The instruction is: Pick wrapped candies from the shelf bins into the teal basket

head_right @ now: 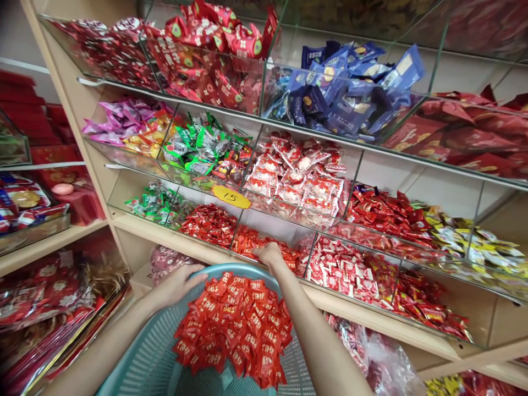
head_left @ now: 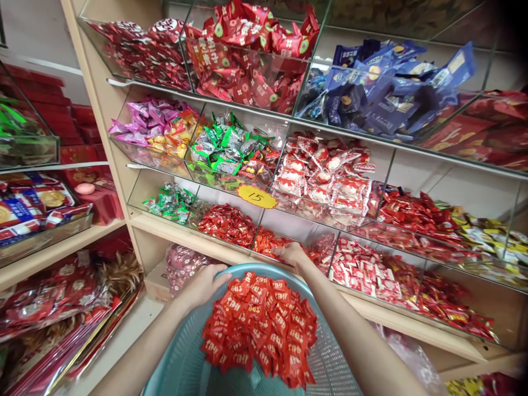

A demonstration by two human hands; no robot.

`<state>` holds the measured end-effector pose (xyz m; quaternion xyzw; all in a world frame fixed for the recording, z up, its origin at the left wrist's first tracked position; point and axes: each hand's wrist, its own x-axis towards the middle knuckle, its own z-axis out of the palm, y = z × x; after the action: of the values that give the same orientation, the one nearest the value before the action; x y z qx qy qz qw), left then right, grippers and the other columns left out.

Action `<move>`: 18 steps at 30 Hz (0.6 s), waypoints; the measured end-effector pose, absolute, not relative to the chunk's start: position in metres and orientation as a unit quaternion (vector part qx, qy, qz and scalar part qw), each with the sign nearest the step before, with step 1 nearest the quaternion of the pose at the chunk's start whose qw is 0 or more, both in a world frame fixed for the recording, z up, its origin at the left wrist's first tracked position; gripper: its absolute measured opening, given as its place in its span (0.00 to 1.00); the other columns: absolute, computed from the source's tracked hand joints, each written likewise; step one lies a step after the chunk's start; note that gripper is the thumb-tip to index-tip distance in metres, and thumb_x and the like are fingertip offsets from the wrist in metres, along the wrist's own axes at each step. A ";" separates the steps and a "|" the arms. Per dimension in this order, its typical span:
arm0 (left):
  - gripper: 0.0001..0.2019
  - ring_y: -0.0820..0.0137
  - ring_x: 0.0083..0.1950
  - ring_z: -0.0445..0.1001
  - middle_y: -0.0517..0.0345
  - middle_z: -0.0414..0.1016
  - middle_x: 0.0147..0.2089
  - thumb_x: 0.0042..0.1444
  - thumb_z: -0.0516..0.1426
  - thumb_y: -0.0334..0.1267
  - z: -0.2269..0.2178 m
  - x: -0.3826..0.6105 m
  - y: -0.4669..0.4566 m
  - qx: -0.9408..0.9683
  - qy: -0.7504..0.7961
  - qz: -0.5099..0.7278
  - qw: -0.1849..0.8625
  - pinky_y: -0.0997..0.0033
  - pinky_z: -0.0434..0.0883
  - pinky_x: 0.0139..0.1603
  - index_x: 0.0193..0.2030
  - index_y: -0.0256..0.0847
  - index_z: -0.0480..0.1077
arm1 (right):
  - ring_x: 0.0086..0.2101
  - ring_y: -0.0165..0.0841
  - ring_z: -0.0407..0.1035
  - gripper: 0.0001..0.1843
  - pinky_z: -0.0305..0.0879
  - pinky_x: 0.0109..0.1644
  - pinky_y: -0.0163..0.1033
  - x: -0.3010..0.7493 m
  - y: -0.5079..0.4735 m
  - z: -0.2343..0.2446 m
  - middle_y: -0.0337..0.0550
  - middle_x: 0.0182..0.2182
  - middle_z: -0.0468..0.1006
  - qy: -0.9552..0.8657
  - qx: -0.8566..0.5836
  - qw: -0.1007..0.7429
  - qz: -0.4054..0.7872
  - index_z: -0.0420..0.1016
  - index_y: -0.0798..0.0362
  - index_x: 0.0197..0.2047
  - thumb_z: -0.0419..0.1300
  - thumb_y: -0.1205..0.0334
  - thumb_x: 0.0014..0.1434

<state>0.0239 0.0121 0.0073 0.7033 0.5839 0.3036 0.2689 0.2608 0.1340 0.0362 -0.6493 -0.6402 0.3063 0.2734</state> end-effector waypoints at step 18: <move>0.18 0.62 0.38 0.73 0.56 0.79 0.37 0.53 0.51 0.50 0.009 0.025 0.014 0.693 0.570 0.326 0.298 0.72 0.66 0.41 0.39 0.41 0.75 | 0.32 0.30 0.63 0.08 0.55 0.37 0.33 0.268 0.060 0.102 0.42 0.30 0.70 -0.858 -0.416 0.296 0.054 0.66 0.53 0.31 0.47 0.63 0.59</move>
<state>0.0246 0.0138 0.0087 0.6929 0.5702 0.3255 0.2981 0.2681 0.0599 0.1022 -0.4155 -0.8585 0.0545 0.2956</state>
